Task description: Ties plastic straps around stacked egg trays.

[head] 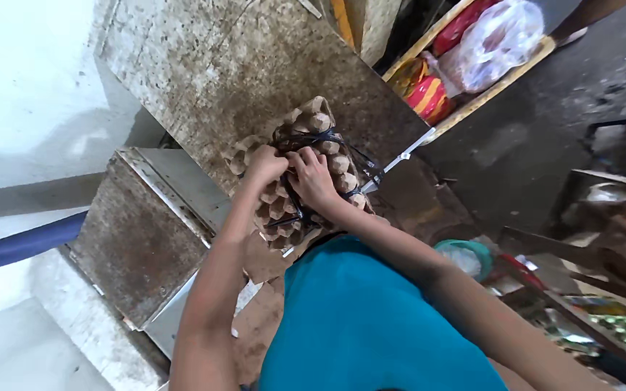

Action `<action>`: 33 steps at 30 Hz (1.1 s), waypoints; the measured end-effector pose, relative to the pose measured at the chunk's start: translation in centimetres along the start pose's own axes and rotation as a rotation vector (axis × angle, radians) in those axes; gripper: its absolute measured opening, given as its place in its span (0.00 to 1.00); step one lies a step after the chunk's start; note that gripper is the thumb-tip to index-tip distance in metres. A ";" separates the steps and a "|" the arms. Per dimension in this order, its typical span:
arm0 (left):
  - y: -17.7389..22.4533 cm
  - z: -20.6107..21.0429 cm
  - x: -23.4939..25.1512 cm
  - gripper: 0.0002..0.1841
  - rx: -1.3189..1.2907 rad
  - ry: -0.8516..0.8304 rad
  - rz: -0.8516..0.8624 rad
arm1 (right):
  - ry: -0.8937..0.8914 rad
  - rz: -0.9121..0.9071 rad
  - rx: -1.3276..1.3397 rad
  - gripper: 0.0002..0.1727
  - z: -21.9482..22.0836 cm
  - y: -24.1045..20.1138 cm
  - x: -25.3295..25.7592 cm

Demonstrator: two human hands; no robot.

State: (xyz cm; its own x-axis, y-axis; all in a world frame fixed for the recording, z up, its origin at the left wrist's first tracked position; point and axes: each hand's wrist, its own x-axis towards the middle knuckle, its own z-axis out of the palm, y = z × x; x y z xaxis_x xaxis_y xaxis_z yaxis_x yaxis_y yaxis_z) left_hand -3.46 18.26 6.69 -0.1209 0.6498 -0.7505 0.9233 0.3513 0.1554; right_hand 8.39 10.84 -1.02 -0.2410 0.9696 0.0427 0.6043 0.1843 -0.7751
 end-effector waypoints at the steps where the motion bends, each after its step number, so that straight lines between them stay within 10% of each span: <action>1: -0.6 -0.8 0.5 0.16 -0.028 -0.081 0.000 | -0.011 0.002 -0.029 0.26 0.1 -0.1 0.2; 6: -0.8 -1.8 0.9 0.19 -0.006 -0.190 -0.008 | 0.029 -0.074 -0.121 0.15 1.0 0.4 0.8; 15: -1.3 0.7 -2.6 0.29 -0.038 0.191 0.094 | 0.042 -0.237 -0.215 0.06 1.4 0.8 1.9; 23: -4.2 4.9 -4.0 0.26 -0.864 0.186 0.024 | -0.238 0.125 0.042 0.10 -1.6 -1.0 4.6; 28: -5.0 3.4 -1.7 0.28 -0.402 0.172 0.243 | -0.507 0.324 0.081 0.17 -4.6 -1.9 6.8; 33: -3.1 2.1 -1.7 0.22 -0.110 0.122 0.254 | -0.227 0.137 -0.115 0.13 -5.9 -1.8 2.3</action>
State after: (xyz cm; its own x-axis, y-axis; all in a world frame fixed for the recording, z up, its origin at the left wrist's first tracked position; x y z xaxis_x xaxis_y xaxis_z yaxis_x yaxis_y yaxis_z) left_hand -5.34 14.64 6.12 0.0596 0.8003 -0.5966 0.8851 0.2339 0.4023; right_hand 11.24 13.74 4.16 -0.3072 0.9282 -0.2101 0.7220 0.0835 -0.6868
